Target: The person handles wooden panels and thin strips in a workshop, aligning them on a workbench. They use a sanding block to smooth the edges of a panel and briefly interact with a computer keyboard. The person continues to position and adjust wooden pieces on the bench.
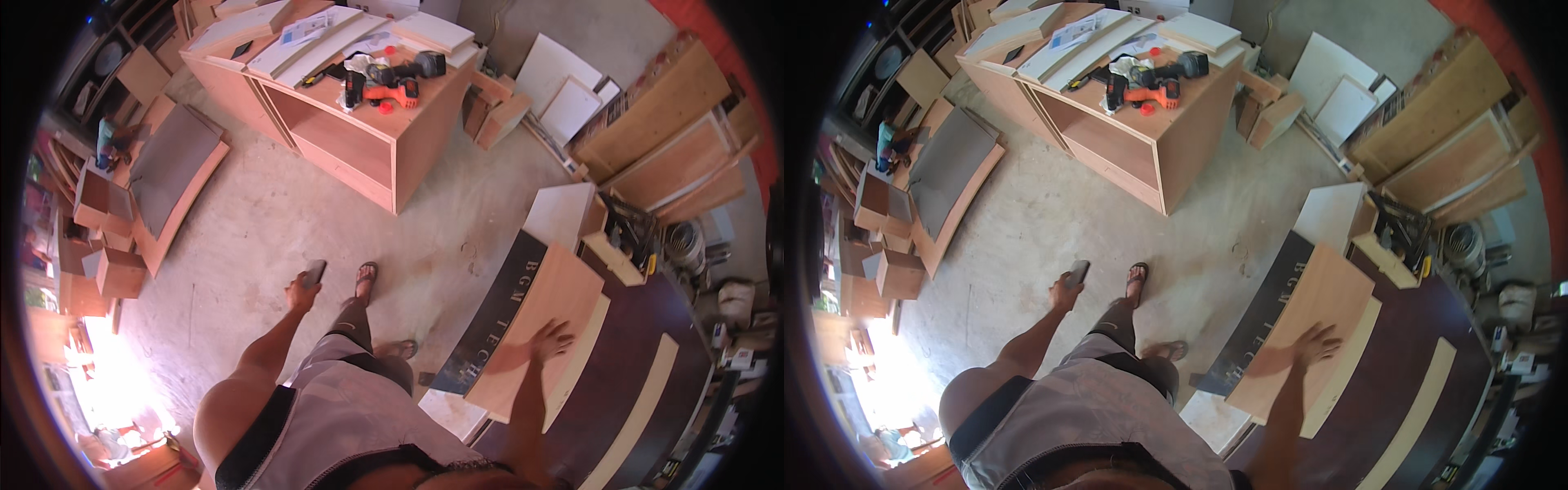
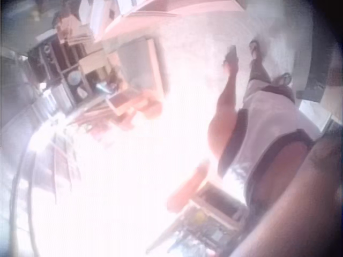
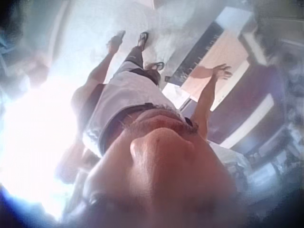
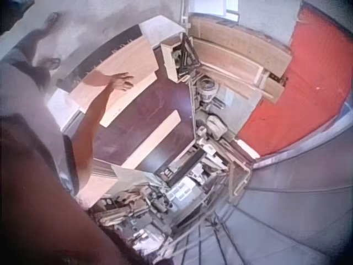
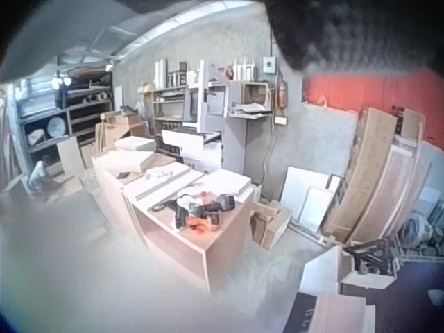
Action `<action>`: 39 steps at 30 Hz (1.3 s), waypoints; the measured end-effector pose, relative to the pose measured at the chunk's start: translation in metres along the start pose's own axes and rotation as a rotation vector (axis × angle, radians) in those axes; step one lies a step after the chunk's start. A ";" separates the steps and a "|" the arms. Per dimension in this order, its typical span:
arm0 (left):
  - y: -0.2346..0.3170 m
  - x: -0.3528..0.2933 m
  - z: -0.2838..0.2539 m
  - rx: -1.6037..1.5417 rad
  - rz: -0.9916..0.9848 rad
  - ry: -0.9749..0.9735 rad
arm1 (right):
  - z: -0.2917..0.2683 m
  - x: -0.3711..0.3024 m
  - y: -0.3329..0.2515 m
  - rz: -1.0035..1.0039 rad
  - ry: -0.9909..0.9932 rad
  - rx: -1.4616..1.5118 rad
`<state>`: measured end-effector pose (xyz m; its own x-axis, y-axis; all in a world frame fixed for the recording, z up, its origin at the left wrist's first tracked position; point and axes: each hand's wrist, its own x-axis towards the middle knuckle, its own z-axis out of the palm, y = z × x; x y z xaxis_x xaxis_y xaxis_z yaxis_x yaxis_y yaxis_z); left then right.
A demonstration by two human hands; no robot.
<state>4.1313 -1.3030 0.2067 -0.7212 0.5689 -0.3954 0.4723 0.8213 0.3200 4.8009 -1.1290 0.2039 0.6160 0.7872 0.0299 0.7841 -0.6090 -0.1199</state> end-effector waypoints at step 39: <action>0.357 0.565 -0.293 -0.051 0.497 0.398 | 0.049 -0.066 -0.306 -0.107 -0.600 0.306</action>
<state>3.7446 -0.7011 0.3500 -0.5597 0.8136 0.1577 0.7813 0.4546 0.4277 4.5167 -0.9900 0.1902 0.3184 0.8128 -0.4877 0.7270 -0.5396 -0.4245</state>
